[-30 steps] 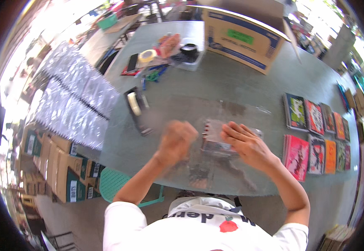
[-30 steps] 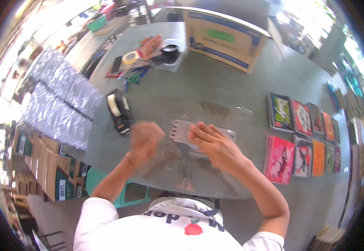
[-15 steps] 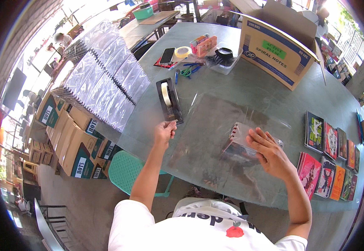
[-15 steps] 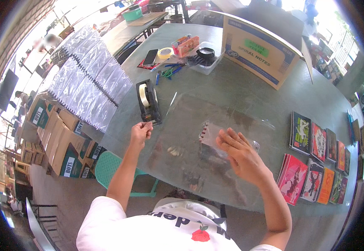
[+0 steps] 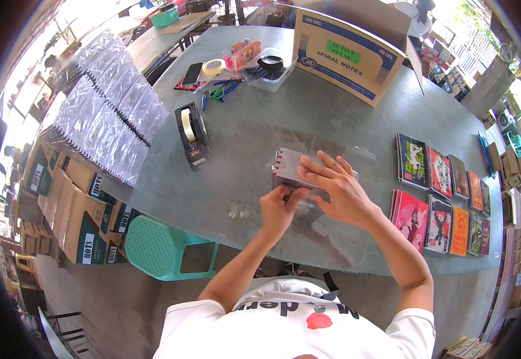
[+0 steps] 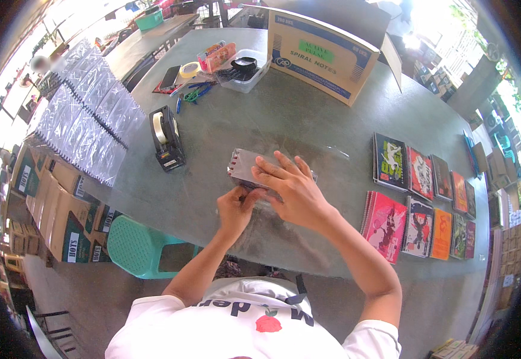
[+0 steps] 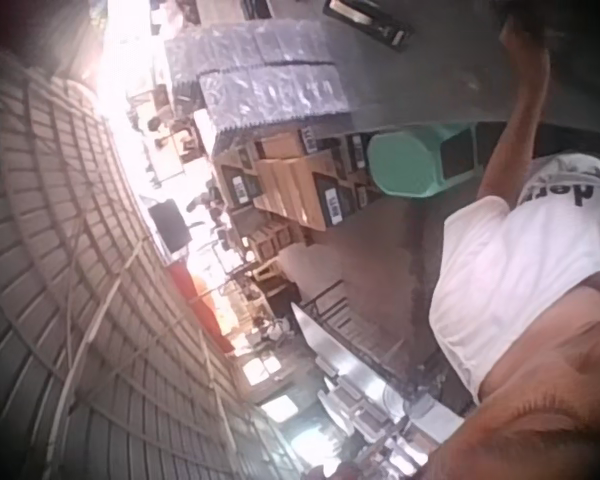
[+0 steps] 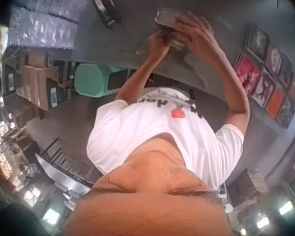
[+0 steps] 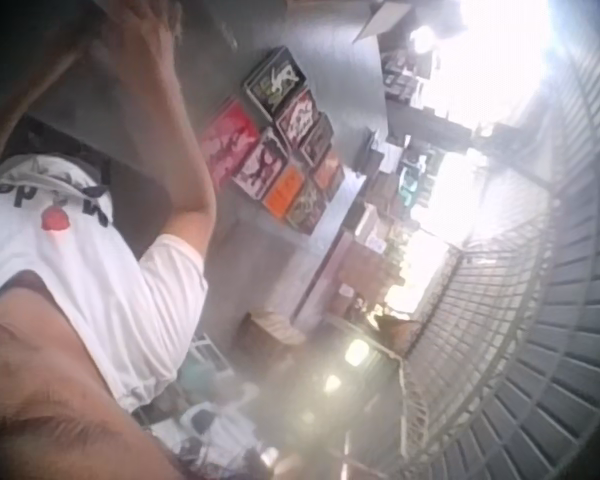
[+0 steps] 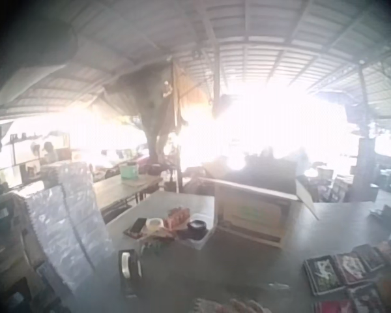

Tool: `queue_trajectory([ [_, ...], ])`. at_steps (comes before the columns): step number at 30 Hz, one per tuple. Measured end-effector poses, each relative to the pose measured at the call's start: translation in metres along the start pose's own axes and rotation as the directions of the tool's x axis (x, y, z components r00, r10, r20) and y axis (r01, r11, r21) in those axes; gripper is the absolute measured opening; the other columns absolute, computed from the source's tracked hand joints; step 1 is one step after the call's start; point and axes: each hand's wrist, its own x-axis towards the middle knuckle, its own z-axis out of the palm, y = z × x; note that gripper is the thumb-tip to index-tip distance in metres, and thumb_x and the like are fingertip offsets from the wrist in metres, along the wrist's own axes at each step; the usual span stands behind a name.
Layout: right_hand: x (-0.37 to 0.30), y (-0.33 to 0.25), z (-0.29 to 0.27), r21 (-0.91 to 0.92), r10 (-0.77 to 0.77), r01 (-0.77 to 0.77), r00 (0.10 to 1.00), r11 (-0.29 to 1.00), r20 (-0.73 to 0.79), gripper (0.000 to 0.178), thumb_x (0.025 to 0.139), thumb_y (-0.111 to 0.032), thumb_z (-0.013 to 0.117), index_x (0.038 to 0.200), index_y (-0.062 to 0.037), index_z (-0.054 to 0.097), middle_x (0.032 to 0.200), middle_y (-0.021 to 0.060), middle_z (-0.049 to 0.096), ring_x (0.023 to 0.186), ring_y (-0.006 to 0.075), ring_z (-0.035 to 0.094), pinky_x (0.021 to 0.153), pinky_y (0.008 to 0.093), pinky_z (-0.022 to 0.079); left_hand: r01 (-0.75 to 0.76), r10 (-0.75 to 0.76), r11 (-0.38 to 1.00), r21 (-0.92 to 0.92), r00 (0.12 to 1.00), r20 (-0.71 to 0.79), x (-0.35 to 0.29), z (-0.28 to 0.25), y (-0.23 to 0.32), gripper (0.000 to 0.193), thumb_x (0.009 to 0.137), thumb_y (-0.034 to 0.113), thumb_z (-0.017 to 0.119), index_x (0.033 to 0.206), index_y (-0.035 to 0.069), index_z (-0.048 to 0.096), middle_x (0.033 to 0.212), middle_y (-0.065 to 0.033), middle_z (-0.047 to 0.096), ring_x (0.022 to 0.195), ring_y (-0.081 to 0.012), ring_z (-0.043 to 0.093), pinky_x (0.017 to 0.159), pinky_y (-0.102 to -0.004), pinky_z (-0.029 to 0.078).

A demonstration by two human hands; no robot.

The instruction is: The person gathers several spiral notebooks from the table, stacks them neatly, and slides the stack into a plastic bag. They then fold the bag over and seal it using tape from a dispenser before placing the completed package onto a stack of boxes.

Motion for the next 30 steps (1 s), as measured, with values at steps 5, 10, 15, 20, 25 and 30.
queue_trajectory([
  [5,-0.031,-0.003,0.013,0.196,-0.083,0.165,0.927,0.967,-0.367,0.021,0.086,-0.015,0.053,0.102,-0.0096,0.065,0.112,0.0053,0.062,0.111,0.0273,0.054,0.092,0.0419,0.039,0.178,-0.187,0.979,0.097,0.978,0.096,-0.023,-0.031,-0.067,0.026,0.085,0.028,0.063,0.085,0.002,0.059,0.064,-0.0055,0.063,0.048,-0.0109,0.054,0.045,-0.0246,0.042],
  [10,-0.109,0.035,0.103,0.842,0.523,-0.292,0.678,-0.454,0.517,0.047,0.090,-0.045,0.043,0.110,-0.0043,0.057,0.102,0.0078,0.064,0.093,0.0185,0.060,0.084,0.0335,0.047,0.762,-0.484,0.401,-0.508,0.647,0.589,-0.033,-0.067,-0.069,0.058,0.085,0.035,0.061,0.131,0.011,0.035,0.110,-0.0136,0.057,0.092,-0.0216,0.058,0.078,-0.0332,0.048],
  [15,-0.067,-0.012,0.089,0.851,0.418,-0.361,0.754,-0.382,0.508,0.069,0.085,-0.060,0.043,0.118,-0.0006,0.051,0.113,0.0129,0.059,0.099,0.0246,0.059,0.088,0.0372,0.046,0.495,-0.283,0.703,-0.510,0.853,0.438,-0.027,-0.096,-0.001,0.084,0.079,0.020,0.067,0.144,0.013,0.014,0.139,-0.0114,0.034,0.120,-0.0213,0.041,0.097,-0.0367,0.038],
  [20,0.031,-0.109,0.003,0.956,-0.103,-0.028,0.995,-0.293,-0.002,0.053,0.086,-0.034,0.056,0.127,-0.0025,0.045,0.128,0.0162,0.048,0.114,0.0265,0.050,0.093,0.0415,0.042,-0.206,0.099,0.751,-0.627,0.975,-0.201,0.009,-0.248,0.092,0.065,0.077,0.016,0.064,0.133,0.010,0.031,0.120,-0.0121,0.048,0.103,-0.0245,0.053,0.087,-0.0374,0.045],
  [25,0.056,-0.225,-0.007,0.697,-0.785,0.716,0.409,-0.041,-0.466,0.032,0.078,-0.015,0.060,0.107,-0.0045,0.054,0.107,0.0089,0.052,0.097,0.0228,0.053,0.081,0.0335,0.044,-0.657,0.280,0.627,-0.419,0.692,-0.665,0.106,-0.393,0.171,0.064,0.081,0.014,0.061,0.135,0.015,0.027,0.117,-0.0135,0.049,0.098,-0.0267,0.056,0.083,-0.0397,0.050],
  [30,0.048,-0.283,-0.032,0.609,-0.788,0.792,0.343,-0.050,-0.511,0.026,0.076,-0.022,0.059,0.097,-0.0065,0.060,0.092,0.0070,0.050,0.085,0.0230,0.049,0.071,0.0309,0.043,-0.479,0.113,0.772,-0.419,0.751,-0.650,0.160,-0.559,0.107,0.040,0.080,0.019,0.063,0.115,0.014,0.045,0.101,-0.0085,0.056,0.093,-0.0240,0.058,0.081,-0.0387,0.050],
])
